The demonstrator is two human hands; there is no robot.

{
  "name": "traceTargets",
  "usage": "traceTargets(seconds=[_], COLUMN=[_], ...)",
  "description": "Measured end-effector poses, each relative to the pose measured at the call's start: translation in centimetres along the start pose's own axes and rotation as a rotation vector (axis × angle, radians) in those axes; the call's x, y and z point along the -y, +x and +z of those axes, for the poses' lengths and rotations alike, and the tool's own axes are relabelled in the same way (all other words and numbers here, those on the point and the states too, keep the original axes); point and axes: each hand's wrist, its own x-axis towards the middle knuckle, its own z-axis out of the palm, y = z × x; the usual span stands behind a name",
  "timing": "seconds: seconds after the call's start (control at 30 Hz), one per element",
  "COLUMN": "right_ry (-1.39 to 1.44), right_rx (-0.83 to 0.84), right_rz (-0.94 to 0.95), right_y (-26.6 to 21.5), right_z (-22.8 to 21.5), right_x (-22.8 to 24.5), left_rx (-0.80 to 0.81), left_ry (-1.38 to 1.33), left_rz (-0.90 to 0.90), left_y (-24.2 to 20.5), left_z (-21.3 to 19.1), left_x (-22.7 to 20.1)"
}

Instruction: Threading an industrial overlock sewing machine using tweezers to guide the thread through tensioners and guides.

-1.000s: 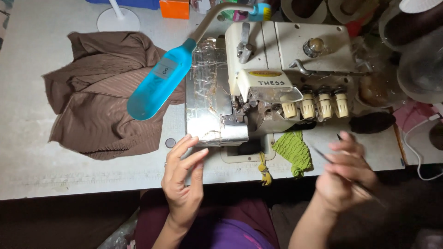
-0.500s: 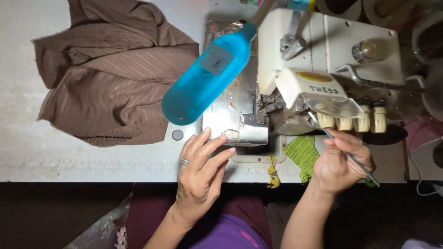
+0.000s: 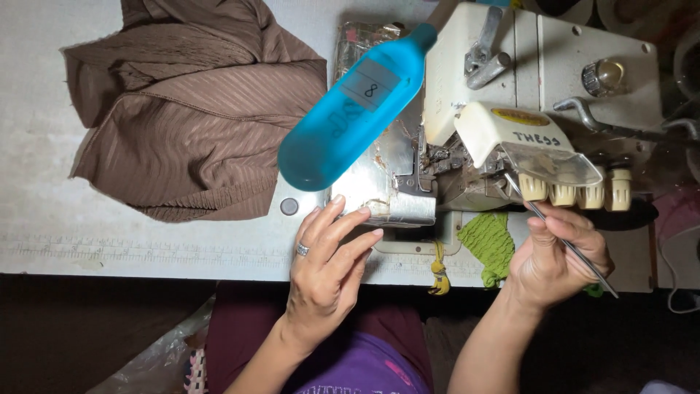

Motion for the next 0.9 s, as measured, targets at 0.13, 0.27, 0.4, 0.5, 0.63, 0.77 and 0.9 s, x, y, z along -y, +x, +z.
traceTargets(seconds=[0.13,0.27,0.4,0.5,0.63,0.77,0.9], right_ry=[0.031,0.040,0.044,0.056,0.041,0.045,0.036], right_rx=[0.017,0.017,0.029,0.010,0.008,0.011,0.033], right_rz=[0.014,0.010,0.014,0.017,0.014,0.021,0.008], right_y=[0.1,0.2,0.2,0.3,0.3,0.3,0.3], right_z=[0.7,1.2,1.3,1.7,1.9,2.0,2.2], right_x=[0.5,0.9,0.9,1.2,1.2,1.3,1.7], left_rx=[0.005,-0.001,-0.003,0.001,0.002,-0.011,-0.014], left_ry=[0.002,0.000,-0.006,-0.009,-0.012,0.035,0.045], left_rz=[0.000,0.003,0.004,0.005,0.002,-0.010,-0.008], left_y=[0.0,0.1,0.1,0.0,0.0,0.4,0.7], left_z=[0.0,0.1,0.2,0.2,0.3,0.1,0.2], left_x=[-0.1,-0.2,-0.2,-0.2,-0.2,-0.6,-0.8])
